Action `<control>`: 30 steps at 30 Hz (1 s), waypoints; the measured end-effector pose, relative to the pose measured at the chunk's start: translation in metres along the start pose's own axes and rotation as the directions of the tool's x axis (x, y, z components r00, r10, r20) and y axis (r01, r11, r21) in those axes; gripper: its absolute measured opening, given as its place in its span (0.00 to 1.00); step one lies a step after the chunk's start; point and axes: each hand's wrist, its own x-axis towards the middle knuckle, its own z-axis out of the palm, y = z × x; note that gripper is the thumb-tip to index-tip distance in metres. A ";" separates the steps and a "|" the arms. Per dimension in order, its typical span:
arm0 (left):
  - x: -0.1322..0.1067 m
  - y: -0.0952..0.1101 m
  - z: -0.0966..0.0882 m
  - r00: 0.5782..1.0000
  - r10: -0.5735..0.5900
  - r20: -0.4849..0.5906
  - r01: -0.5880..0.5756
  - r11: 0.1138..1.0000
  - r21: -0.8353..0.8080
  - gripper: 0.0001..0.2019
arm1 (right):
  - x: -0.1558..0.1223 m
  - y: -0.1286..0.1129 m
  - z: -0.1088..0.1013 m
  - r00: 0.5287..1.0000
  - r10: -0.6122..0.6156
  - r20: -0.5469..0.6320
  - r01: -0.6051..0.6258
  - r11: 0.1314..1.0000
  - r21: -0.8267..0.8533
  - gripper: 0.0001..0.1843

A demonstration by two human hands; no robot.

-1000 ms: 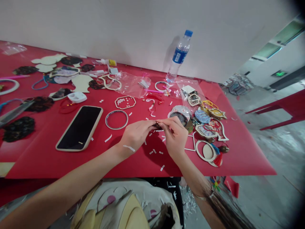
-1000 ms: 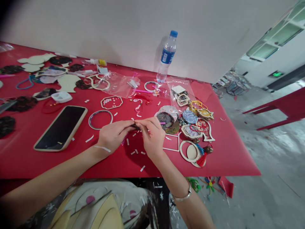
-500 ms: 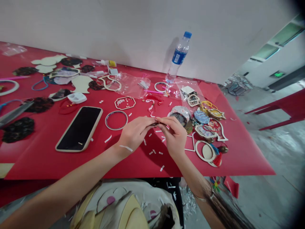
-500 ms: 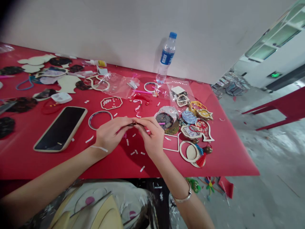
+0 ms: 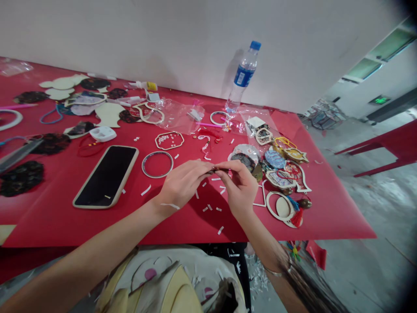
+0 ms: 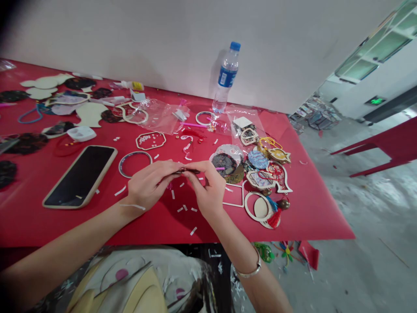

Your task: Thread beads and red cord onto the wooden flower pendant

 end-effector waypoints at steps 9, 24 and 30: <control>-0.007 -0.007 0.003 0.997 0.071 0.021 -0.073 0.990 0.117 0.11 | 0.000 -0.003 0.002 0.998 -0.063 0.009 0.064 0.987 -0.149 0.04; 0.003 0.003 0.005 0.819 -0.407 0.405 0.479 0.873 -0.090 0.21 | 0.003 0.004 -0.002 0.982 0.071 -0.173 -0.093 0.988 -0.121 0.07; 0.003 -0.003 0.008 0.732 -0.422 0.535 0.625 0.729 -0.280 0.22 | 0.011 0.018 -0.006 0.949 0.231 -0.212 -0.220 0.972 0.078 0.08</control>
